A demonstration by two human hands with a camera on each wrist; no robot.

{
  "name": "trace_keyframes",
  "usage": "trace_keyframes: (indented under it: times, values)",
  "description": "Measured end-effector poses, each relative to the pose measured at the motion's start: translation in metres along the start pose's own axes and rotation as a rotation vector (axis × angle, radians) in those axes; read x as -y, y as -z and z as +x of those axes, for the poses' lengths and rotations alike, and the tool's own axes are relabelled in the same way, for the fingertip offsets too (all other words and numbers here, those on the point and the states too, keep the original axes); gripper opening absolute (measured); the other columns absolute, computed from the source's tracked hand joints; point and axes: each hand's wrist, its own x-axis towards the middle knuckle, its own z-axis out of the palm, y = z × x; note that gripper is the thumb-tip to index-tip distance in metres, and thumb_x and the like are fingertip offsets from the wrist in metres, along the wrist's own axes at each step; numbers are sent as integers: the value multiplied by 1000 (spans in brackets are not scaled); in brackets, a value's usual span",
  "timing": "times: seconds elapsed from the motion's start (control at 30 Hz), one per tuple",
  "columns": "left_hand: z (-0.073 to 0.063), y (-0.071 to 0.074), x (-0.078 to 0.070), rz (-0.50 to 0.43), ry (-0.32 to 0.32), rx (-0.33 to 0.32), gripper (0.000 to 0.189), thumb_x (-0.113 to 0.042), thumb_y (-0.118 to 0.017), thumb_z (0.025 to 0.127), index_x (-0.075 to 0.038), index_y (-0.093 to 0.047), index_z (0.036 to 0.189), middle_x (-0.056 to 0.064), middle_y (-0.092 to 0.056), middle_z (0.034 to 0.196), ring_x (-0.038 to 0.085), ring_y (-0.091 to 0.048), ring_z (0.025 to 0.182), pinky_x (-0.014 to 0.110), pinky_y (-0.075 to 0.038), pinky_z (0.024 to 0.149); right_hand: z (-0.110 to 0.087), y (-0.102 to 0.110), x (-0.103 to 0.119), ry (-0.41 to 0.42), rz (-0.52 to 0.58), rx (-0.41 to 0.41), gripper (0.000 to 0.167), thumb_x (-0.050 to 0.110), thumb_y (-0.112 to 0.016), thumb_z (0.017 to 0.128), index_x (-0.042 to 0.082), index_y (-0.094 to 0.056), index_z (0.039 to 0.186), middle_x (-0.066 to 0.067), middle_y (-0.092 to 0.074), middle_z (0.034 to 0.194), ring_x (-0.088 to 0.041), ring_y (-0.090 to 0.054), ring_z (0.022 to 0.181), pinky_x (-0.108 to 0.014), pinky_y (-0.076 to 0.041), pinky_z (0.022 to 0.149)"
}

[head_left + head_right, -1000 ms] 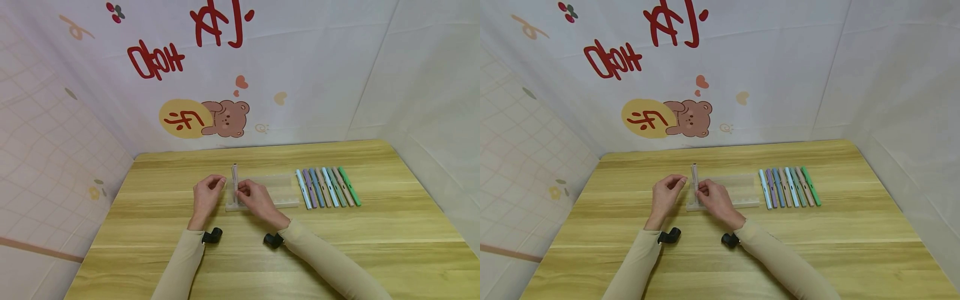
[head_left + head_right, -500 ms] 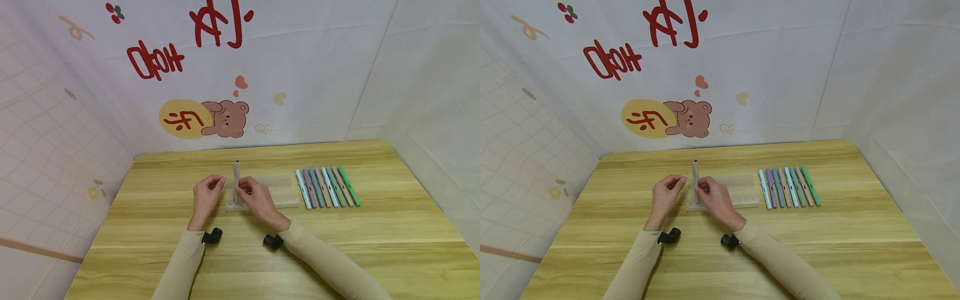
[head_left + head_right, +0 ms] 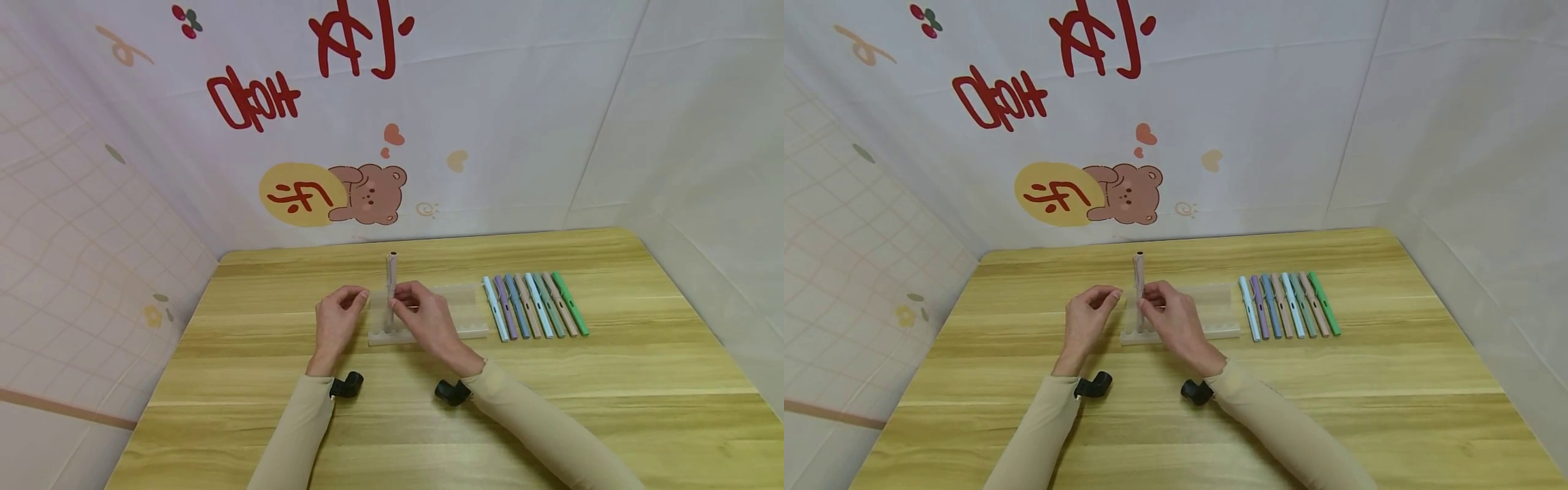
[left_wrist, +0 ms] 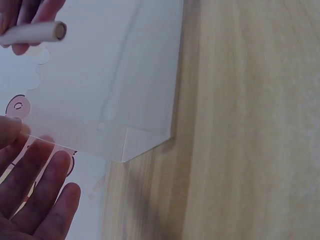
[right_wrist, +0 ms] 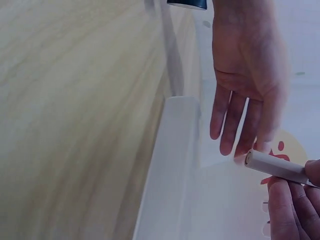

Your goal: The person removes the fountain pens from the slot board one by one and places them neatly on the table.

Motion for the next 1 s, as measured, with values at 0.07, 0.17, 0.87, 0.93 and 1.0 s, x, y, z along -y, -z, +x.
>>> trace_keyframes:
  times: [0.07, 0.17, 0.87, 0.93, 1.0]
  values:
    - [0, 0, 0, 1, -2, 0, 15, -22, -75, 97, -9, -81, 102, 6, -78, 98, 21, -70, 85, 38, -54, 78, -1, 3, 1, 0, 6, -7, 18, 15, -72, 99, 6, -69, 114, -5, -75, 102, -15, -72, 93, -35, -59, 85]
    - [0, -1, 1, 3, -1, 0, 16, -23, -75, 97, -9, -81, 102, 6, -78, 97, 21, -70, 85, 37, -53, 78, -1, 8, 3, -3, 14, -17, 18, 15, -72, 99, 6, -70, 114, -4, -74, 102, -16, -72, 93, -34, -59, 84]
    - [-2, -1, 2, 8, -7, -5, 17, -25, -73, 98, -10, -80, 101, 4, -78, 96, 20, -71, 84, 35, -54, 77, -16, 49, 14, 65, -13, -46, 22, 16, -74, 98, 5, -70, 117, -5, -75, 103, -18, -72, 93, -32, -60, 81]
    - [-2, -1, 2, 6, -6, -5, 17, -24, -74, 98, -9, -80, 102, 5, -78, 96, 20, -71, 84, 35, -54, 77, -18, 53, 15, 66, -14, -51, 22, 16, -74, 98, 5, -70, 117, -5, -74, 103, -18, -72, 93, -31, -59, 81]
    - [-2, -1, 1, 5, -1, -3, 16, -24, -74, 97, -10, -80, 102, 5, -78, 96, 20, -70, 85, 36, -54, 78, -19, 57, 16, 61, -9, -56, 23, 16, -75, 97, 5, -70, 117, -5, -74, 103, -18, -72, 93, -30, -59, 81]
